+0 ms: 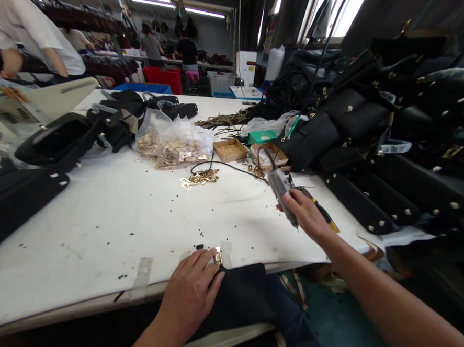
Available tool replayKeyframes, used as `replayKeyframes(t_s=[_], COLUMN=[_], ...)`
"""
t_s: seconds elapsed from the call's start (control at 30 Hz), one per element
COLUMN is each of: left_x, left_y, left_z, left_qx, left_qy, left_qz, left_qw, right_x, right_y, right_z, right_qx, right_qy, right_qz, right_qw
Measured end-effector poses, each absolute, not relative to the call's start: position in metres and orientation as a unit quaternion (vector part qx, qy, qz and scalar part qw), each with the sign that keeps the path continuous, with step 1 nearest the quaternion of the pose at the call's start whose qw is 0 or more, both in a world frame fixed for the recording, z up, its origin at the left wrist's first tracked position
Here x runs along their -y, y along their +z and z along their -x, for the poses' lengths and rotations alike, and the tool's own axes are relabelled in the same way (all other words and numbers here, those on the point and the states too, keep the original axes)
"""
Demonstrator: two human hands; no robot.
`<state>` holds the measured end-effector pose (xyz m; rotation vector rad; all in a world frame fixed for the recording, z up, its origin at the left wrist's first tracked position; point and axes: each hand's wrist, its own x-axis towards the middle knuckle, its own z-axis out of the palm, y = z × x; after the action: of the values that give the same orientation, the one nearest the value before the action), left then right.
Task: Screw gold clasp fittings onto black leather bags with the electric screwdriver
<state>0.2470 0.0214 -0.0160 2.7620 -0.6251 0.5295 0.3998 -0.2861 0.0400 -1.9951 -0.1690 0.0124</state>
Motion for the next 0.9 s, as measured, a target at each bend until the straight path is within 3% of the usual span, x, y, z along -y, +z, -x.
replayKeyframes(t_s=[0.1, 0.17, 0.3, 0.47, 0.9], left_x=[-0.021, -0.021, -0.021, -0.022, -0.021], left_y=[-0.016, -0.017, -0.02, -0.02, -0.02], left_z=[-0.248, -0.249, -0.25, -0.25, -0.251], left_qx=[0.213, 0.215, 0.212, 0.205, 0.199], left_qy=[0.181, 0.184, 0.186, 0.187, 0.182], left_qz=[-0.95, -0.949, -0.948, -0.948, -0.949], left_qw=[0.138, 0.142, 0.147, 0.156, 0.162], right_x=[0.274, 0.265, 0.251, 0.246, 0.245], right_y=[0.046, 0.044, 0.033, 0.014, 0.0], right_z=[-0.426, -0.444, -0.472, -0.487, -0.493], right_qx=[0.002, -0.035, -0.069, -0.084, -0.089], right_qy=[-0.06, -0.126, -0.201, -0.205, -0.237], right_qz=[0.707, 0.653, 0.647, 0.695, 0.688], right_qw=[0.705, 0.746, 0.732, 0.685, 0.681])
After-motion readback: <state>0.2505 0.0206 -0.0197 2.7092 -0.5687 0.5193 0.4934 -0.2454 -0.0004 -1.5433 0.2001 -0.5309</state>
